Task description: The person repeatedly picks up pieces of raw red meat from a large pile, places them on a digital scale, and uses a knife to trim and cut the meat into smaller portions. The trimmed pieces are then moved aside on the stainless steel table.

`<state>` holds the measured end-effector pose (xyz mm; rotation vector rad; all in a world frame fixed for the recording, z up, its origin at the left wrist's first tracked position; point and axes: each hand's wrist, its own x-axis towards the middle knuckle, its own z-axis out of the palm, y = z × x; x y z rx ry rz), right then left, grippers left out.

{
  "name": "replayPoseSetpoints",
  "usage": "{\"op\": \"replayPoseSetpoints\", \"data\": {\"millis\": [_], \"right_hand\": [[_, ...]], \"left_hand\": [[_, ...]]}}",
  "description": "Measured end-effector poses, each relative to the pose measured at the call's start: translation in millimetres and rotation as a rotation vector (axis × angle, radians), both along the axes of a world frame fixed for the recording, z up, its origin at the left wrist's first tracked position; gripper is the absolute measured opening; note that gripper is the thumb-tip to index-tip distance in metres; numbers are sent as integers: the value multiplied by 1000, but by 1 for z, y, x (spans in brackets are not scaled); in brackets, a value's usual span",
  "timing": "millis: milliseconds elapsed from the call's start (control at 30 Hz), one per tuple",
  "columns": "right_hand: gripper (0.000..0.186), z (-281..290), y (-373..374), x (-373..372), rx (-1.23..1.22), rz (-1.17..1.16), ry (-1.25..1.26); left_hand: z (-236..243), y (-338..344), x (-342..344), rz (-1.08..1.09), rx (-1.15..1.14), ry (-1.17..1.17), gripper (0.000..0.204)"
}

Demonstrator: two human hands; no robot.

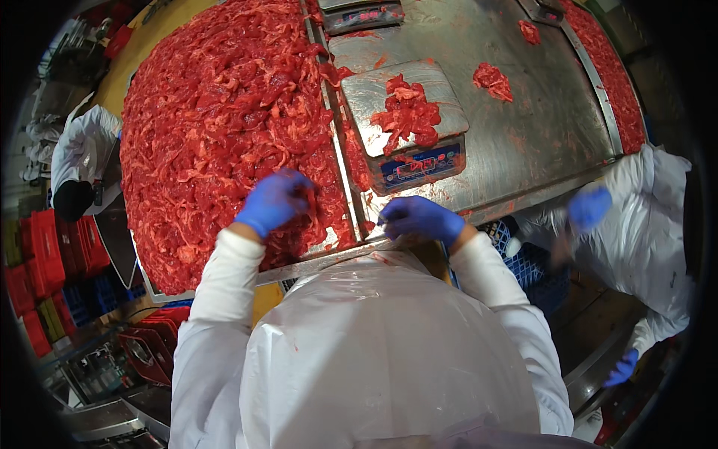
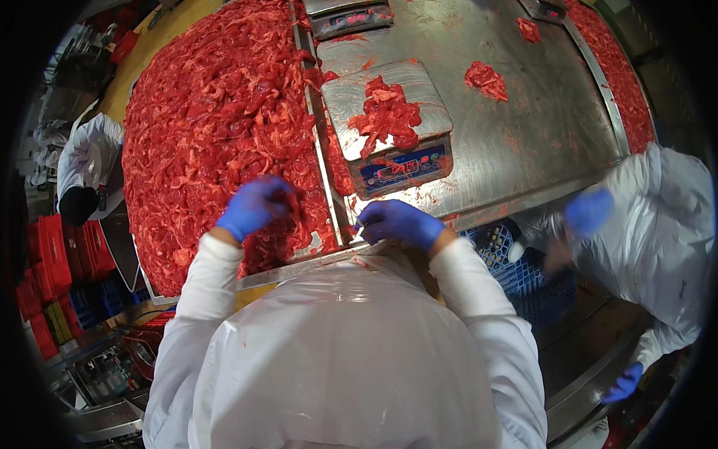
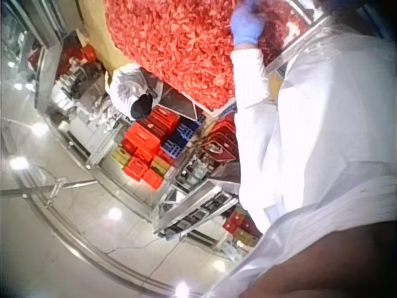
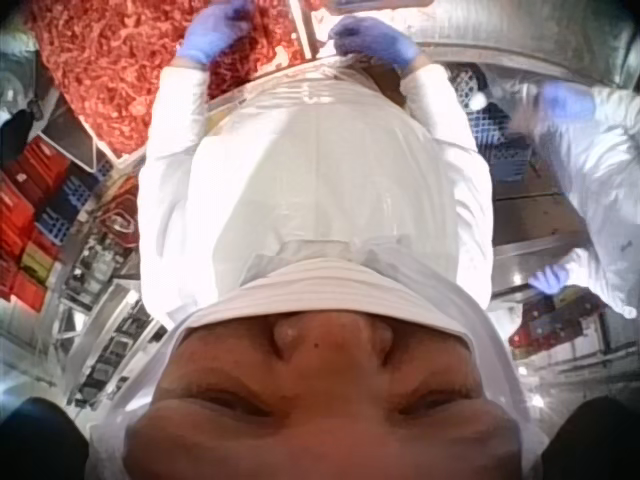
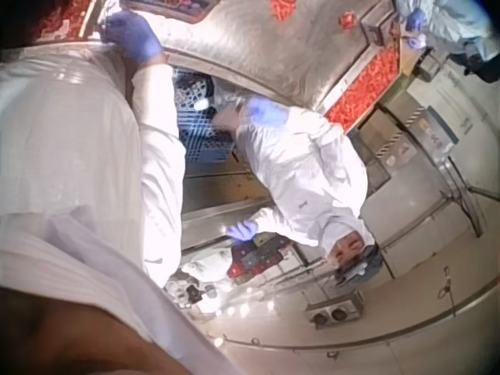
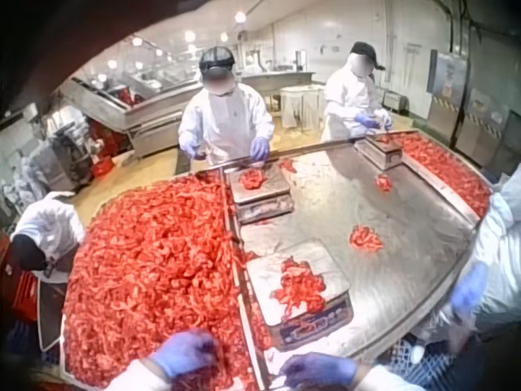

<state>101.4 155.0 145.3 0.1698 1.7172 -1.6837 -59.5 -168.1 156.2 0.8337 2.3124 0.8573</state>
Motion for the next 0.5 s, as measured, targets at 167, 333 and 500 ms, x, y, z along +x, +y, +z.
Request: {"op": "replayPoseSetpoints", "data": {"millis": [167,333,500], "right_hand": [[23,-5,72,46,-29,-749,143],[30,59,60,4,-20,-662,331],[29,9,46,-28,-66,-578,154]], "left_hand": [[34,-2,-28,588,100,95,15],[57,120,7,155,306,312,14],[11,176,-2,-50,82,511,17]]}}
